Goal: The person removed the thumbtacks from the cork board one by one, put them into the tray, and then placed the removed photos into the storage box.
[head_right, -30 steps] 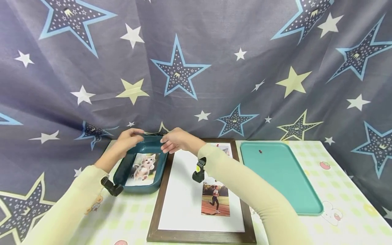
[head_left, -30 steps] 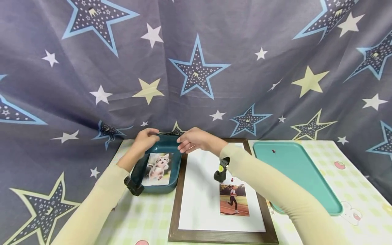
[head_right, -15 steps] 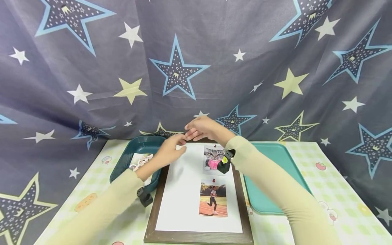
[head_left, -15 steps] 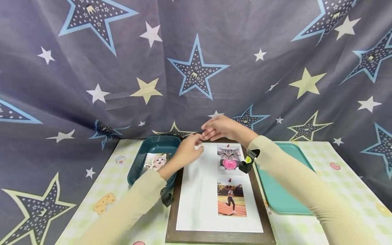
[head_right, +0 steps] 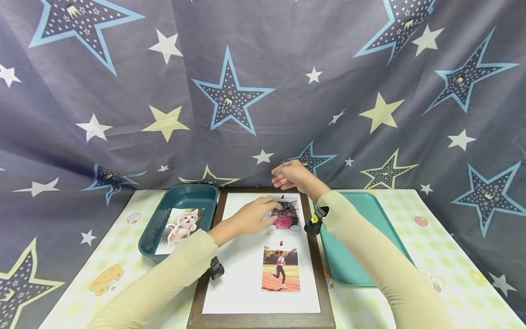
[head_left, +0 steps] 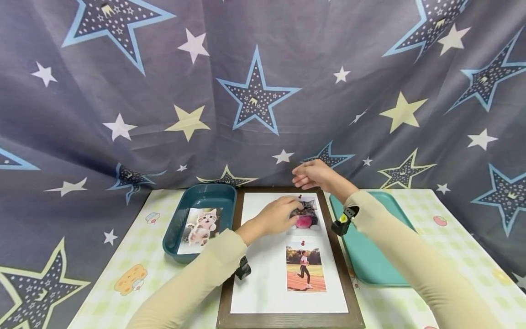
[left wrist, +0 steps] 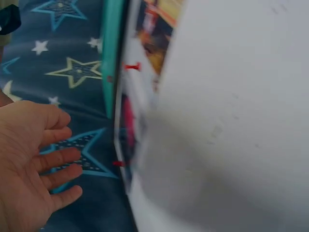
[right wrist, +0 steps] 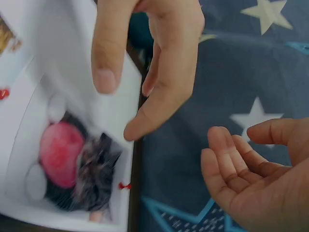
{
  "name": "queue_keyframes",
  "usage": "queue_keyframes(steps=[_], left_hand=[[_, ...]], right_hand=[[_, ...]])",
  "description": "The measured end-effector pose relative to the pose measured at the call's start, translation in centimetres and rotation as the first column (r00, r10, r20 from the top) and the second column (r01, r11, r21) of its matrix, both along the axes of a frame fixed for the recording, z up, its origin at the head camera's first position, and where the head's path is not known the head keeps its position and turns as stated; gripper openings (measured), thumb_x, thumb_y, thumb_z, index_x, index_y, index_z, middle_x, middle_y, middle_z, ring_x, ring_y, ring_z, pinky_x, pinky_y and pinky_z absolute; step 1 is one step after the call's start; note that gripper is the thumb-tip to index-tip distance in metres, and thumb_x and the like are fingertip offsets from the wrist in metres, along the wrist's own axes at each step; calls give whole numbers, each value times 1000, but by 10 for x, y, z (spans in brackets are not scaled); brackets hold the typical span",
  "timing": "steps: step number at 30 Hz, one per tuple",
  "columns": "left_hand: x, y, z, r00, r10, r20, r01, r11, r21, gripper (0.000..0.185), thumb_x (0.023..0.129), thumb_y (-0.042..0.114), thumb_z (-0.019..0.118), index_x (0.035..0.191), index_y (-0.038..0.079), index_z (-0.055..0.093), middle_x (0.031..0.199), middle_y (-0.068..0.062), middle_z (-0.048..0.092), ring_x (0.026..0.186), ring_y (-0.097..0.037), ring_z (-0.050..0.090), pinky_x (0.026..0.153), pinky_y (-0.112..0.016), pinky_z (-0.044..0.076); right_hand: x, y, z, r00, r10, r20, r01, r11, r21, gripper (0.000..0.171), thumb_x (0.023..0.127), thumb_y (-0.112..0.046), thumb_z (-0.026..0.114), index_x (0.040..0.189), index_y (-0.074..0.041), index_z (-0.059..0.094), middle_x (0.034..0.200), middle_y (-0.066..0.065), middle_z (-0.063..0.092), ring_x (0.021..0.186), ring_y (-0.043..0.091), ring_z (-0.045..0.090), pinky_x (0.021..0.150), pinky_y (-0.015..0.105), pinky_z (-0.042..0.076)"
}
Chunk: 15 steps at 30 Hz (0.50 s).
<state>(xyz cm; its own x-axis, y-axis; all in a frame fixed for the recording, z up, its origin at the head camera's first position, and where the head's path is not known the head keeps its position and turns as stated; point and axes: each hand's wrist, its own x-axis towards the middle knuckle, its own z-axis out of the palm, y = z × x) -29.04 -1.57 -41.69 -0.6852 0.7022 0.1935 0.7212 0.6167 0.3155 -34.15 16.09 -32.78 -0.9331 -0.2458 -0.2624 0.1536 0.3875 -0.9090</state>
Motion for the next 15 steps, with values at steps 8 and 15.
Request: queue_keyframes(steps=[8, 15], left_hand=[[-6, -1, -23, 998, -11, -65, 3, 992, -124, 48, 101, 25, 61, 144, 4, 55, 142, -15, 57, 129, -29, 58, 113, -40, 46], [-11, -1, -37, 998, -11, -61, -1, 979, -202, 59, 102, 32, 55, 153, 3, 45, 154, -19, 47, 142, -32, 47, 120, -42, 38]], right_hand=[[-15, 15, -41, 990, -61, -129, 64, 998, 19, 40, 105, -15, 55, 136, 11, 56, 101, 17, 75, 73, 10, 71, 71, 24, 60], [-28, 24, -73, 953, -43, -299, 76, 992, 102, 32, 103, -8, 55, 125, 13, 62, 102, 26, 72, 70, 14, 70, 69, 30, 60]])
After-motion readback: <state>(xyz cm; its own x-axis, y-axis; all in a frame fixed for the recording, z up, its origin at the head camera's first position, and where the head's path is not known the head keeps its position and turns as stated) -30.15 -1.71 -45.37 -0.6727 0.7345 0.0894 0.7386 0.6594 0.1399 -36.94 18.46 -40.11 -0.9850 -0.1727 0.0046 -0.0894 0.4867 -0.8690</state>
